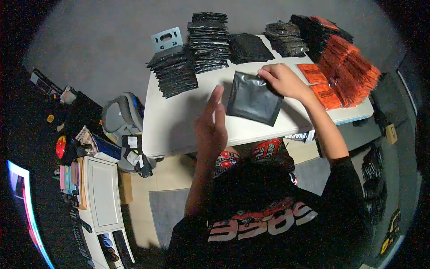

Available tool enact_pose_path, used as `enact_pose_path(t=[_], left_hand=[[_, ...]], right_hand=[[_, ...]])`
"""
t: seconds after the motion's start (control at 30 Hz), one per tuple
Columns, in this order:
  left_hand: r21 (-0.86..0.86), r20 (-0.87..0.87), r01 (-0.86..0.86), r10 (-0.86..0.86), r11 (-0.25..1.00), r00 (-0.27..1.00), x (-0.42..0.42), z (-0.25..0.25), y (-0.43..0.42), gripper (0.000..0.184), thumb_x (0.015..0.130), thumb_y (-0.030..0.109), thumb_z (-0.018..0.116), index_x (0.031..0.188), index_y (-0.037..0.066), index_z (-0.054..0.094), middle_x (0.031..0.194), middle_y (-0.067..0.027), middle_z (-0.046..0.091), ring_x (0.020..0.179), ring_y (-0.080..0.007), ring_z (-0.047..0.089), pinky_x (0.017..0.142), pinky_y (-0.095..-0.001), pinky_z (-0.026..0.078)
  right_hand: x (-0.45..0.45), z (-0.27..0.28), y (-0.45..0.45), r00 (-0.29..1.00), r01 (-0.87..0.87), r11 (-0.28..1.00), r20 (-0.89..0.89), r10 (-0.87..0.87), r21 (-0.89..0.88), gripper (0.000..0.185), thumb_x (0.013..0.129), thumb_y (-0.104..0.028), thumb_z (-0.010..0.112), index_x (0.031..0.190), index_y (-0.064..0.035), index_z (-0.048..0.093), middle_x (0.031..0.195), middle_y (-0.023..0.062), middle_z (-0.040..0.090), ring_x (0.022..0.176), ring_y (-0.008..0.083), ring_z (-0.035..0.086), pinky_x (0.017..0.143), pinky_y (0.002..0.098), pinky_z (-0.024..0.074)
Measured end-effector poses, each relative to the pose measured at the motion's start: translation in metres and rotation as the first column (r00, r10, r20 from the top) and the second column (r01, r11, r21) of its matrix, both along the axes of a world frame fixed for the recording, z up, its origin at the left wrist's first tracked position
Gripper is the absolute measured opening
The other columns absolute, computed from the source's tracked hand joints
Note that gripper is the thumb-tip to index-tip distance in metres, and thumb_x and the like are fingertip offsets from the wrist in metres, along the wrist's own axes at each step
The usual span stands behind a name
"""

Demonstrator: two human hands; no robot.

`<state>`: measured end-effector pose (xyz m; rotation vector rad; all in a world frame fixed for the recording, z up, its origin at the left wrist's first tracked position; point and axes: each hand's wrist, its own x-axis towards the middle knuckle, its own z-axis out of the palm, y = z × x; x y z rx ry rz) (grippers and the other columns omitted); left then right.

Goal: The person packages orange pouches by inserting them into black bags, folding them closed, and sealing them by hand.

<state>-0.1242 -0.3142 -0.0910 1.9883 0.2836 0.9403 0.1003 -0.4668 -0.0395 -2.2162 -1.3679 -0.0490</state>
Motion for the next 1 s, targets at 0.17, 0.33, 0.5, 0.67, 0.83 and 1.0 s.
enact_pose_path(t=[0.17,0.33,0.5,0.67,0.83,1.0], left_hand=[[0.024,-0.067,0.089,-0.087,0.996,0.994,0.047,0.003,-0.013,0.051,0.107,0.03,0.052,0.147,-0.001,0.051,0.122,-0.0339,0.065,0.109,-0.0442,0.069,0.092,-0.0484,0.054],[0.236,-0.342,0.169,-0.081,0.957,0.936,0.112,-0.072,-0.019,0.064,0.103,0.043,0.057,0.147,-0.002,0.05,0.154,-0.0283,0.046,0.144,-0.0467,0.042,0.119,-0.048,0.037],[0.249,-0.413,0.317,-0.196,0.915,0.889,0.118,-0.084,-0.008,0.066,0.098,0.048,0.062,0.147,0.004,0.052,0.158,-0.0247,0.044,0.15,-0.0481,0.033,0.122,-0.0521,0.031],[0.326,-0.373,0.238,-0.106,0.915,0.922,0.121,-0.093,-0.002,0.075,0.09,0.053,0.071,0.147,0.008,0.054,0.152,-0.0251,0.051,0.143,-0.0485,0.044,0.118,-0.0551,0.035],[-0.174,-0.318,0.352,-0.391,0.92,0.864,0.129,-0.089,0.015,0.081,0.091,0.051,0.072,0.151,0.002,0.049,0.134,-0.0221,0.064,0.115,-0.035,0.066,0.103,-0.0416,0.05],[-0.197,-0.435,0.274,-0.334,0.941,0.836,0.125,-0.078,0.018,0.088,0.094,0.058,0.065,0.157,0.002,0.04,0.154,-0.0287,0.047,0.144,-0.0381,0.046,0.118,-0.0427,0.037]], right_hand=[[-0.021,-0.076,0.021,0.993,0.024,0.989,0.114,-0.041,0.146,0.035,0.1,-0.026,0.056,0.114,0.0042,0.066,0.11,0.03,0.068,0.094,0.0476,0.068,0.085,0.0562,0.0542],[-0.066,-0.129,0.024,0.995,0.027,0.995,0.098,-0.018,-0.094,0.074,0.094,-0.043,0.056,0.153,-0.0003,0.042,0.155,0.0254,0.045,0.147,0.0461,0.034,0.122,0.06,0.026],[-0.069,-0.134,0.021,0.984,0.117,0.974,0.156,-0.088,-0.191,0.079,0.092,-0.051,0.057,0.157,-0.0083,0.041,0.161,0.0197,0.04,0.15,0.0468,0.029,0.122,0.0665,0.0212],[-0.076,-0.121,0.025,0.977,0.193,0.945,0.145,-0.159,-0.264,0.082,0.089,-0.06,0.058,0.157,-0.0173,0.044,0.167,0.0144,0.031,0.153,0.0485,0.024,0.12,0.0727,0.0175],[-0.08,-0.125,0.019,0.976,0.177,0.969,0.155,-0.151,-0.17,0.08,0.089,-0.057,0.062,0.152,-0.0099,0.05,0.164,0.0175,0.036,0.152,0.0497,0.026,0.12,0.0711,0.0191],[-0.114,-0.124,-0.009,0.968,-0.032,0.998,0.249,0.044,-0.053,0.073,0.097,-0.046,0.065,0.145,0.0065,0.05,0.154,0.0254,0.047,0.147,0.0442,0.04,0.118,0.0613,0.0334]])
